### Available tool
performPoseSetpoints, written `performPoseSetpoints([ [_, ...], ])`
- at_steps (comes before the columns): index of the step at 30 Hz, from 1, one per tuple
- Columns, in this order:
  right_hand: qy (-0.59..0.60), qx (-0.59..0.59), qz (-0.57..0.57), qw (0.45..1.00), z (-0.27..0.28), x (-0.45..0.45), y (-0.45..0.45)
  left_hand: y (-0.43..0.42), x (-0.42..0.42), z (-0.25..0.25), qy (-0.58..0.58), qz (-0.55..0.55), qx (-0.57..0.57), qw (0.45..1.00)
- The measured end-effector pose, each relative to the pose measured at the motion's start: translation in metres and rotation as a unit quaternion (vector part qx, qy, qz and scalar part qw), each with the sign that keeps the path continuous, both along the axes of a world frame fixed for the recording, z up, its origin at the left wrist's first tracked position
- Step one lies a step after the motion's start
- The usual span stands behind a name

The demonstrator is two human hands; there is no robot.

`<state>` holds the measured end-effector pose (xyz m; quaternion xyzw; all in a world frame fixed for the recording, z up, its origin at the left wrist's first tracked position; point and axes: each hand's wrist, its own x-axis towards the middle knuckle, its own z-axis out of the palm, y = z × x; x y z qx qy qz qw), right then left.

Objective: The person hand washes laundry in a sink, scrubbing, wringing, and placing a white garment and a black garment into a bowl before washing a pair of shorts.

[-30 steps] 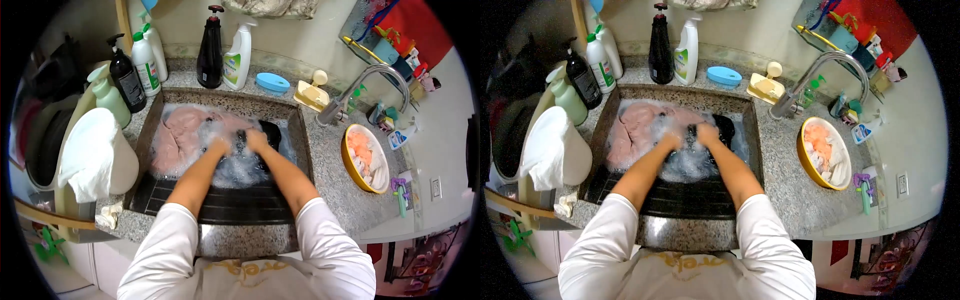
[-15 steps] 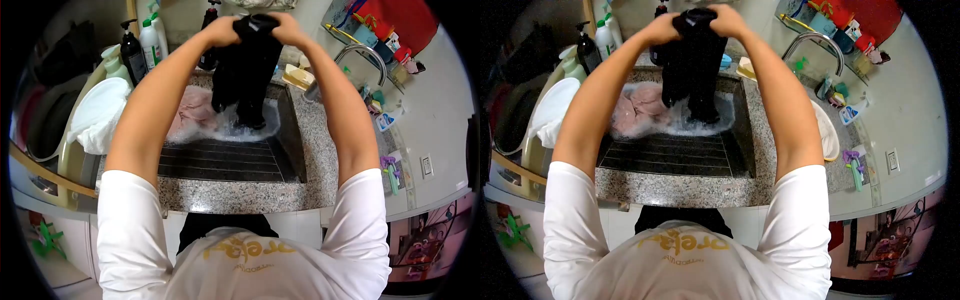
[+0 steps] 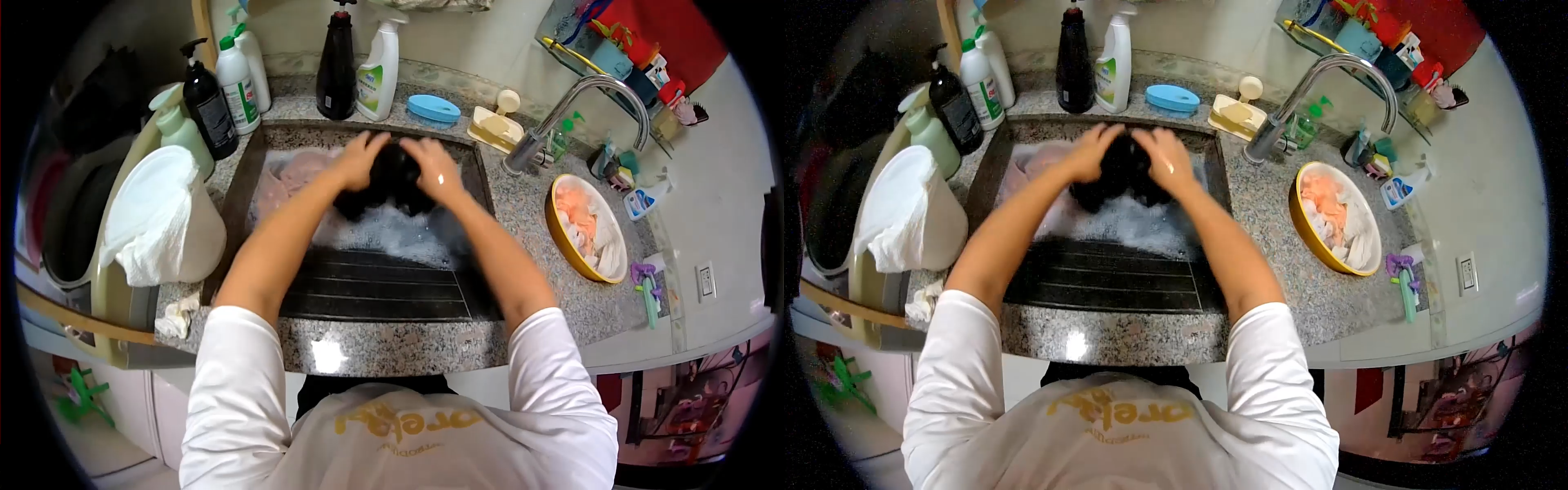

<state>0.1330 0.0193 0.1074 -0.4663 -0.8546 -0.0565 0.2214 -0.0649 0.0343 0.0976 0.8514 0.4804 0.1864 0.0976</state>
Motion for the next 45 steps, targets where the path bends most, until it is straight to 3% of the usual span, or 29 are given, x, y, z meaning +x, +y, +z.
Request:
performPoseSetpoints([
  [2, -0.019, -0.095, -0.004, 0.995, -0.033, -0.004, -0.018, -0.004, 0.003, -0.031, 0.136, -0.034, -0.134, 0.981],
  [4, -0.090, -0.207, -0.006, 0.974, -0.068, -0.005, -0.017, -0.010, 0.004, -0.054, 0.236, -0.020, -0.163, 0.958],
  [6, -0.120, -0.224, -0.030, 0.967, -0.095, -0.007, -0.012, -0.021, 0.008, -0.050, 0.203, 0.014, -0.230, 0.952],
  [9, -0.118, -0.193, -0.053, 0.973, -0.132, -0.002, -0.001, -0.007, 0.015, -0.086, 0.202, 0.027, -0.245, 0.948],
  [10, -0.055, -0.213, -0.020, 0.975, -0.128, 0.001, 0.000, -0.003, 0.018, -0.098, 0.200, 0.037, -0.256, 0.945],
  [11, 0.009, -0.233, 0.011, 0.972, -0.124, 0.002, 0.000, -0.003, 0.017, -0.112, 0.191, 0.035, -0.176, 0.965],
  [12, 0.009, -0.241, 0.010, 0.970, -0.123, 0.005, 0.002, 0.004, 0.017, -0.122, 0.191, 0.032, -0.184, 0.964],
  [14, -0.028, -0.210, 0.019, 0.977, -0.120, 0.008, 0.013, 0.029, 0.018, -0.135, 0.172, -0.035, -0.370, 0.912],
  [15, 0.030, -0.183, 0.057, 0.981, -0.134, 0.010, 0.020, 0.041, 0.019, -0.172, 0.217, -0.058, -0.269, 0.937],
  [16, 0.082, -0.155, 0.099, 0.980, -0.150, 0.013, 0.028, 0.041, 0.020, -0.171, 0.215, -0.056, -0.268, 0.937],
  [18, -0.148, -0.282, -0.110, 0.942, -0.172, 0.018, 0.042, 0.035, 0.029, -0.157, 0.069, 0.026, -0.271, 0.960],
  [19, -0.148, -0.270, -0.109, 0.945, -0.150, 0.008, 0.042, 0.029, 0.037, -0.165, 0.006, 0.102, -0.157, 0.982],
  [20, -0.136, -0.285, -0.161, 0.935, -0.127, -0.004, 0.040, 0.039, 0.038, -0.165, 0.005, 0.104, -0.145, 0.984],
  [22, -0.125, -0.291, -0.215, 0.924, -0.104, -0.015, 0.028, 0.046, 0.041, -0.155, 0.152, 0.077, -0.332, 0.928],
  [26, -0.179, -0.146, -0.097, 0.968, -0.112, -0.004, 0.027, 0.025, 0.027, -0.139, 0.136, 0.015, -0.196, 0.971],
  [28, -0.206, -0.288, 0.044, 0.934, -0.072, -0.005, 0.022, -0.003, 0.014, -0.105, 0.095, -0.025, -0.121, 0.988],
  [29, -0.168, -0.349, 0.032, 0.922, -0.046, -0.008, 0.018, 0.004, 0.008, -0.113, 0.066, -0.062, -0.090, 0.992],
  [30, -0.150, -0.328, 0.080, 0.929, -0.023, -0.010, 0.020, -0.002, 0.005, -0.090, 0.068, -0.065, -0.126, 0.988],
  [32, -0.092, -0.279, 0.130, 0.947, 0.044, -0.019, 0.005, 0.001, 0.003, -0.072, -0.142, -0.136, -0.168, 0.966],
  [34, -0.068, -0.198, 0.178, 0.962, 0.093, -0.024, 0.005, -0.002, 0.011, -0.036, -0.284, -0.191, -0.101, 0.934],
  [36, -0.057, -0.122, 0.148, 0.980, 0.142, -0.027, -0.004, 0.008, 0.012, 0.012, -0.333, -0.139, -0.149, 0.920],
  [38, -0.043, -0.016, 0.178, 0.983, 0.176, -0.022, 0.004, 0.022, 0.010, 0.056, -0.279, -0.062, -0.041, 0.957],
  [42, -0.029, 0.198, 0.205, 0.958, 0.231, -0.010, 0.017, 0.015, 0.010, 0.143, -0.280, -0.033, 0.054, 0.958],
  [44, -0.069, 0.265, 0.170, 0.947, 0.254, -0.009, -0.012, 0.001, 0.012, 0.169, -0.282, -0.035, 0.109, 0.952],
  [45, -0.054, 0.211, 0.106, 0.970, 0.258, -0.010, -0.024, 0.005, 0.012, 0.174, -0.284, -0.039, 0.120, 0.950],
])
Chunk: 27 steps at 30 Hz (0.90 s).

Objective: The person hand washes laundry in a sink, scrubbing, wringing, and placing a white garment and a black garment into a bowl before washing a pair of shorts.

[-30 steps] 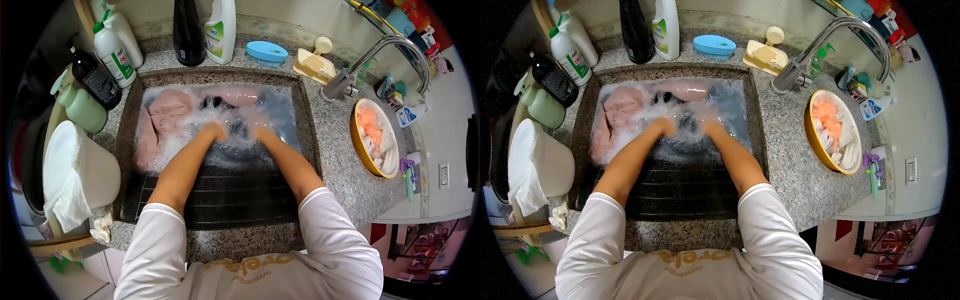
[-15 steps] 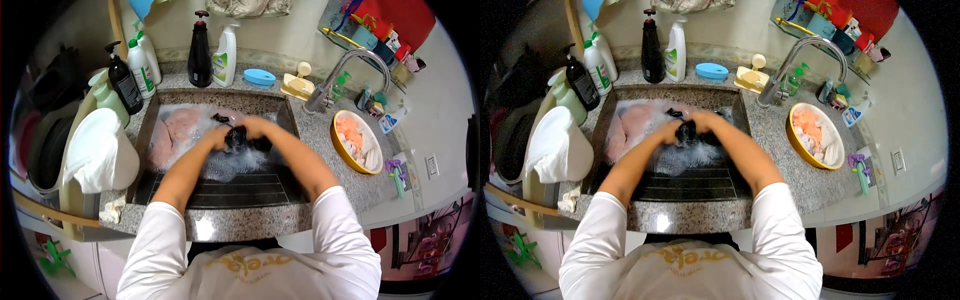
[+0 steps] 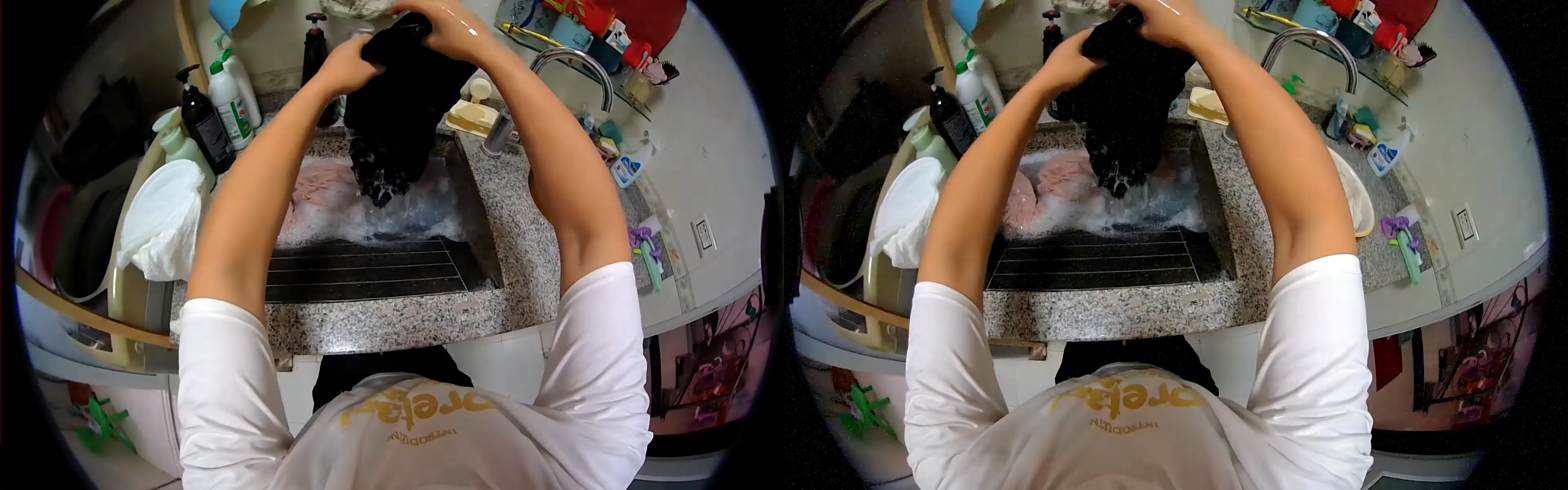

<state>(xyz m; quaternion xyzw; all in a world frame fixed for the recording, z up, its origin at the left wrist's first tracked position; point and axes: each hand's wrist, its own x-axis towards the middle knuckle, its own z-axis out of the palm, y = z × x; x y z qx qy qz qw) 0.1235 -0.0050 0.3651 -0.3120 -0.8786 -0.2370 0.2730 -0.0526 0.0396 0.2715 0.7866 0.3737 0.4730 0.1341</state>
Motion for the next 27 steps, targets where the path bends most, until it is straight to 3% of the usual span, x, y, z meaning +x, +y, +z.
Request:
performPoseSetpoints([
  [3, -0.014, 0.094, -0.001, 0.996, -0.035, 0.014, 0.011, 0.000, -0.003, -0.007, 0.025, -0.013, 0.008, 1.000],
  [5, -0.048, 0.017, -0.126, 0.991, -0.075, 0.020, 0.015, 0.005, -0.002, -0.035, 0.068, -0.007, 0.007, 0.998],
  [9, -0.096, -0.101, -0.178, 0.974, -0.183, 0.024, 0.019, -0.011, 0.002, -0.113, 0.176, -0.001, -0.092, 0.980],
  [11, -0.075, -0.166, -0.171, 0.968, -0.240, 0.023, 0.016, 0.006, 0.005, -0.185, 0.239, 0.012, -0.070, 0.969],
  [13, -0.072, -0.285, -0.175, 0.940, -0.292, 0.021, 0.016, -0.016, 0.007, -0.216, 0.325, 0.017, -0.217, 0.920],
  [15, -0.112, -0.430, -0.178, 0.878, -0.321, 0.018, 0.010, -0.033, 0.010, -0.234, 0.423, 0.024, -0.265, 0.866],
  [18, -0.108, -0.428, -0.173, 0.881, -0.355, 0.014, 0.024, -0.024, 0.016, -0.251, 0.457, 0.055, -0.284, 0.841],
  [21, -0.096, -0.369, -0.158, 0.911, -0.392, 0.017, 0.043, -0.005, 0.022, -0.273, 0.475, 0.049, -0.343, 0.809],
  [23, -0.038, -0.322, -0.096, 0.941, -0.435, 0.022, 0.065, 0.007, 0.024, -0.278, 0.490, 0.044, -0.318, 0.810],
  [24, -0.064, -0.439, -0.149, 0.884, -0.406, 0.015, 0.055, 0.028, 0.023, -0.296, 0.521, -0.009, -0.377, 0.766],
  [25, -0.065, -0.438, -0.148, 0.884, -0.415, 0.013, 0.062, 0.044, 0.023, -0.312, 0.546, -0.060, -0.431, 0.716],
  [26, -0.092, -0.477, -0.163, 0.859, -0.430, 0.014, 0.073, 0.048, 0.026, -0.326, 0.545, -0.058, -0.430, 0.718],
  [27, -0.117, -0.513, -0.178, 0.831, -0.437, 0.013, 0.082, 0.046, 0.030, -0.339, 0.508, 0.031, -0.319, 0.799],
])
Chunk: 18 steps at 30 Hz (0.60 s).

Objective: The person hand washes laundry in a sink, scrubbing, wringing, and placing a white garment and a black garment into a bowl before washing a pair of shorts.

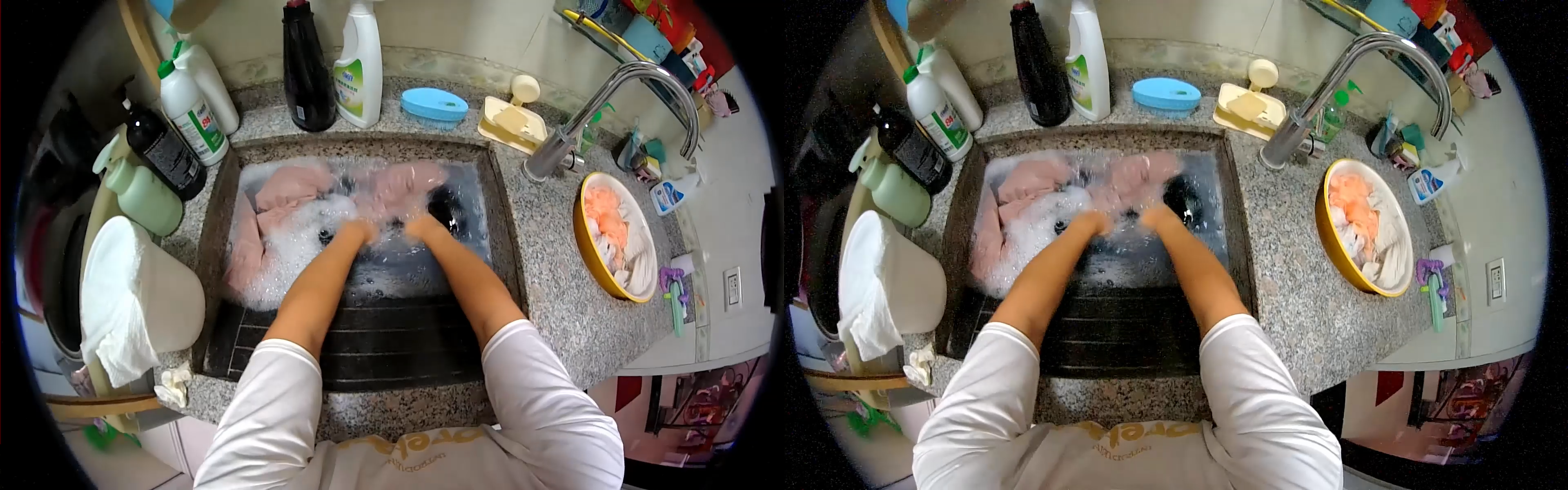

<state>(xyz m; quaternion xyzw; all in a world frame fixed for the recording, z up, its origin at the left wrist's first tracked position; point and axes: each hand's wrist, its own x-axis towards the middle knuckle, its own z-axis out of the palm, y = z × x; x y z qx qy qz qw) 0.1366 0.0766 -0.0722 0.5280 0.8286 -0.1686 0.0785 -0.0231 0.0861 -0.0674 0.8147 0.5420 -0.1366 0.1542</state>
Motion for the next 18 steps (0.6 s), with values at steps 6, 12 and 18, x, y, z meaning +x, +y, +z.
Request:
performPoseSetpoints([
  [6, 0.204, 0.196, -0.076, 0.956, 0.026, -0.015, -0.014, 0.012, 0.003, 0.002, -0.069, 0.191, 0.226, 0.953],
  [12, 0.039, 0.087, -0.040, 0.995, 0.116, -0.021, -0.055, -0.016, -0.008, 0.035, -0.049, 0.102, 0.030, 0.993],
  [18, 0.186, 0.014, 0.053, 0.981, 0.186, 0.024, -0.046, -0.049, -0.018, 0.146, -0.224, 0.005, 0.140, 0.965],
])
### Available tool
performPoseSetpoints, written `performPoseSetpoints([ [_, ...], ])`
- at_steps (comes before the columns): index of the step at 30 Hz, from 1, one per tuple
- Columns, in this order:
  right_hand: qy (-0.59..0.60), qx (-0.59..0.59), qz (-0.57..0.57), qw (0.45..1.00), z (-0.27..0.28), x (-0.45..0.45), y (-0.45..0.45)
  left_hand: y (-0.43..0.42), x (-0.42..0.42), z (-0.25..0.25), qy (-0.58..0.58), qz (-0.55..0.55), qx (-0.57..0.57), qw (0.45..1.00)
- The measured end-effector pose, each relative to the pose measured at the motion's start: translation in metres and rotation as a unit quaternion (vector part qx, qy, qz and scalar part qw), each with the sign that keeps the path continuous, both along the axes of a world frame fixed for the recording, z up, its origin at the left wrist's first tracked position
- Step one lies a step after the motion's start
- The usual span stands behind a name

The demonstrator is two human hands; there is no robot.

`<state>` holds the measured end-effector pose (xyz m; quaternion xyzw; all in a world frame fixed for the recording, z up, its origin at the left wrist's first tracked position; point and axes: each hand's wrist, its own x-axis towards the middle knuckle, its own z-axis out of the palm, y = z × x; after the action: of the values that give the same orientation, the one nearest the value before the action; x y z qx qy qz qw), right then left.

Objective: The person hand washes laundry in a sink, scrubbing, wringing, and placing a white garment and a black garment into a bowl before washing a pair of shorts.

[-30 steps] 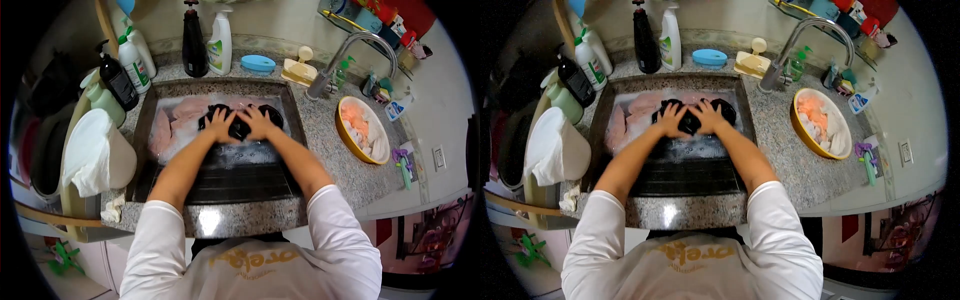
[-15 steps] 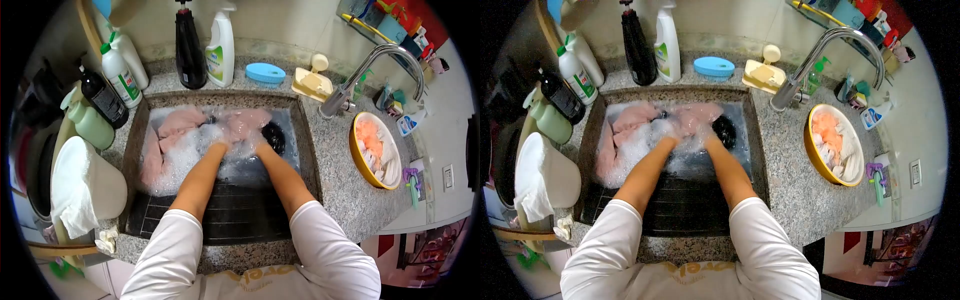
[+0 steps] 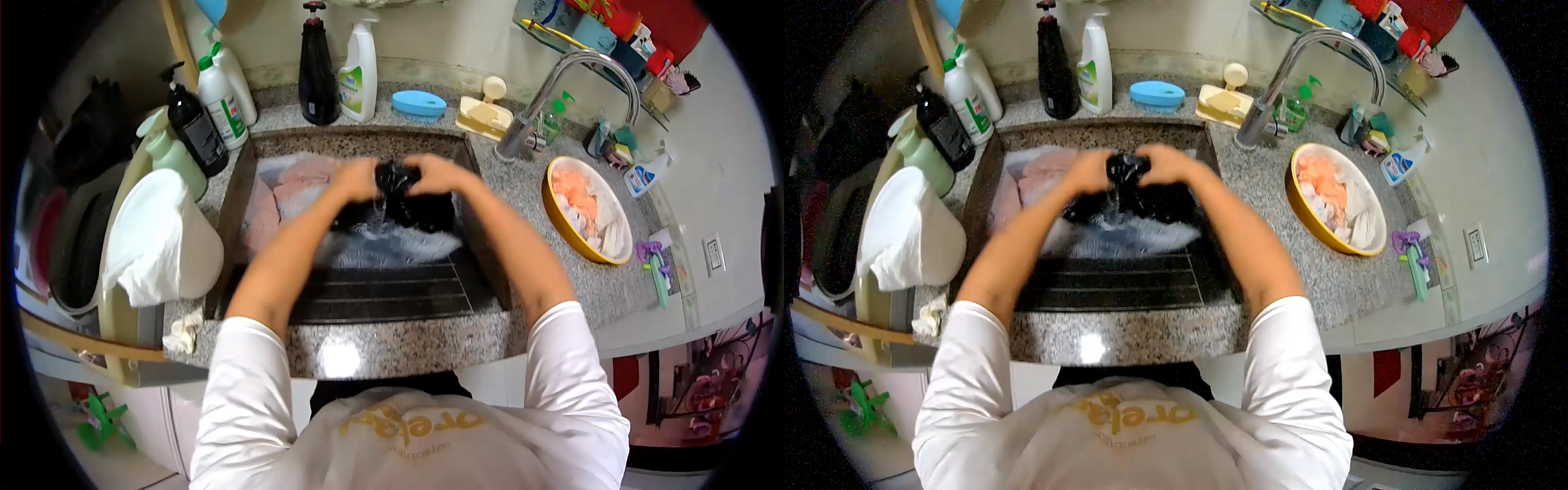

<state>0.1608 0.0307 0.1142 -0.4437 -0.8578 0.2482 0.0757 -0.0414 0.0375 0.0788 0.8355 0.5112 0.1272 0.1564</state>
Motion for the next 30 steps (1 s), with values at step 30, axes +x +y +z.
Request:
performPoseSetpoints([
  [30, 0.003, 0.285, -0.104, 0.953, -0.058, -0.025, -0.011, -0.022, -0.033, -0.030, 0.043, 0.038, -0.017, 0.998],
])
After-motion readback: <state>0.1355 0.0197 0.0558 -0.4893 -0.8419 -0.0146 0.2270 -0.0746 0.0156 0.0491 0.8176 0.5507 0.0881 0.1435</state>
